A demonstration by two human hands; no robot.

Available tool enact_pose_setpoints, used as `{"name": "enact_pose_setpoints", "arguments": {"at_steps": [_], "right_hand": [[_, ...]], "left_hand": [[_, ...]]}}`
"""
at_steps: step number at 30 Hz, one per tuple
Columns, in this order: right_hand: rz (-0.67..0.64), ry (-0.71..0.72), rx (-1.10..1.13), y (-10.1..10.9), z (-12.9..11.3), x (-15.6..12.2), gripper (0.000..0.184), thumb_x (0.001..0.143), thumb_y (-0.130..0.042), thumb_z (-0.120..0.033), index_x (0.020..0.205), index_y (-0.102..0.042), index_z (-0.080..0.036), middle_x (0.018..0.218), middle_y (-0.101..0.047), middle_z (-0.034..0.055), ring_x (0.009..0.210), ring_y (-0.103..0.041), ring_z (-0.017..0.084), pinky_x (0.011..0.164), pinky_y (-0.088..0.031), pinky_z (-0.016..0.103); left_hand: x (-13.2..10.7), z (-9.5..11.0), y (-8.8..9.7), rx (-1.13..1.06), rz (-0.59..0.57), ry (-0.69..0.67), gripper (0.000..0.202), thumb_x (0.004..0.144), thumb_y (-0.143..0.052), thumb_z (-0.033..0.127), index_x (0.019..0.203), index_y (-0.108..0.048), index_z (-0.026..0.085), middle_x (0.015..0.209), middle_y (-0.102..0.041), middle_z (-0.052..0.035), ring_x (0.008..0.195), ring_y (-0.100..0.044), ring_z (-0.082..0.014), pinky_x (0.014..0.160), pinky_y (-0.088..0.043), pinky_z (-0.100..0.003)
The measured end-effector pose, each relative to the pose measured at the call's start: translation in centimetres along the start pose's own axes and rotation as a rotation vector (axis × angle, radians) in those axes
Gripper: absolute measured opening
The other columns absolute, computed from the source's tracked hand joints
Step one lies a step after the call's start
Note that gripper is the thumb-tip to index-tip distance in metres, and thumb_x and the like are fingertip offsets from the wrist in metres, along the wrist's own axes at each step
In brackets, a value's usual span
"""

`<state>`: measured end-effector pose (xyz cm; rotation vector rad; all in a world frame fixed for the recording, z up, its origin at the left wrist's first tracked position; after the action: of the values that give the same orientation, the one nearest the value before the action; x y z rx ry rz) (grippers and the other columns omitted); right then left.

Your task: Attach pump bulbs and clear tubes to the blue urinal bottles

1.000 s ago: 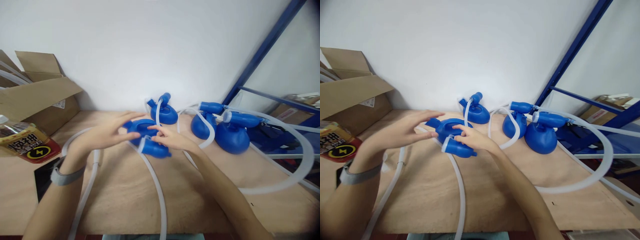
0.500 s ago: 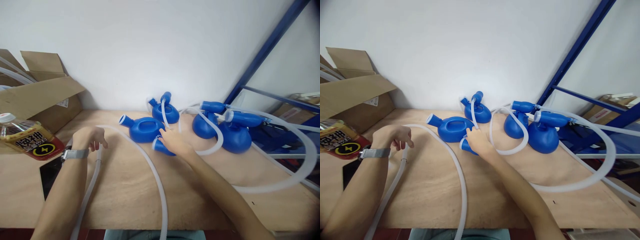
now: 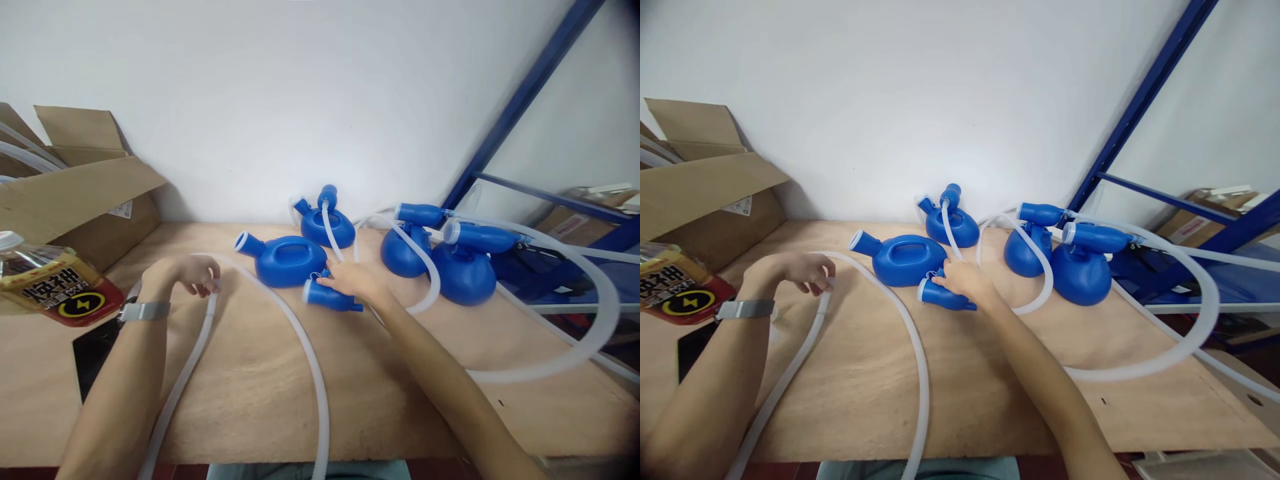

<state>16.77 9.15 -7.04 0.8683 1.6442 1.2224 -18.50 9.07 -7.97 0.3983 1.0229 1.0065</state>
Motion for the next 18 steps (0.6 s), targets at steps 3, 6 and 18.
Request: {"name": "enact_pose_setpoints", "arguments": {"at_steps": [3,6,18], "right_hand": [[-0.076,0.034,0.011,-0.2,1.1,1.0,0.061,0.103,-0.046,-0.060,0.137,-0.065,-0.013,0.136,-0.071,0.0219,0.119,-0.071,0.042,0.093,-0.053,0.046],[-0.132,0.090,0.026,-0.1,1.4,1.3,0.060,0.102,-0.047,-0.063,0.133,-0.068,-0.015,0.139,-0.071,0.0183,0.120,-0.071,0.038,0.093,-0.053,0.041],[-0.131,0.296,0.173,0.4,-0.8,-0.2,0.075,0.087,-0.077,-0.052,0.151,-0.052,-0.023,0.137,-0.072,0.0106,0.117,-0.069,0.032,0.085,-0.050,0.033]], "left_hand": [[-1.2,2.5,0.6,-0.158,0.076,-0.131,0.034,0.062,-0.091,0.038,0.088,-0.076,0.022,0.083,-0.080,-0.0102,0.075,-0.079,-0.0272,0.065,-0.065,-0.033],[-2.5,5.1,1.1,-0.325,0.149,-0.300,0.047,0.067,-0.092,0.042,0.106,-0.074,0.024,0.085,-0.079,-0.0080,0.075,-0.078,-0.0256,0.068,-0.067,-0.034],[-3.1,9.8,1.8,-0.889,0.783,-0.517,0.034,0.080,-0.085,0.029,0.099,-0.058,0.019,0.074,-0.072,0.0008,0.060,-0.073,-0.0154,0.062,-0.063,-0.026]]}}
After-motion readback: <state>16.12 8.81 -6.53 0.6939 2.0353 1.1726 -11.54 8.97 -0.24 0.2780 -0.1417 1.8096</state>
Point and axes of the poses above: each hand's wrist, its own x-axis towards the middle knuckle, its own y-axis out of the back of the hand, z = x × y, the point moved 5 cm from there along x, towards the middle knuckle
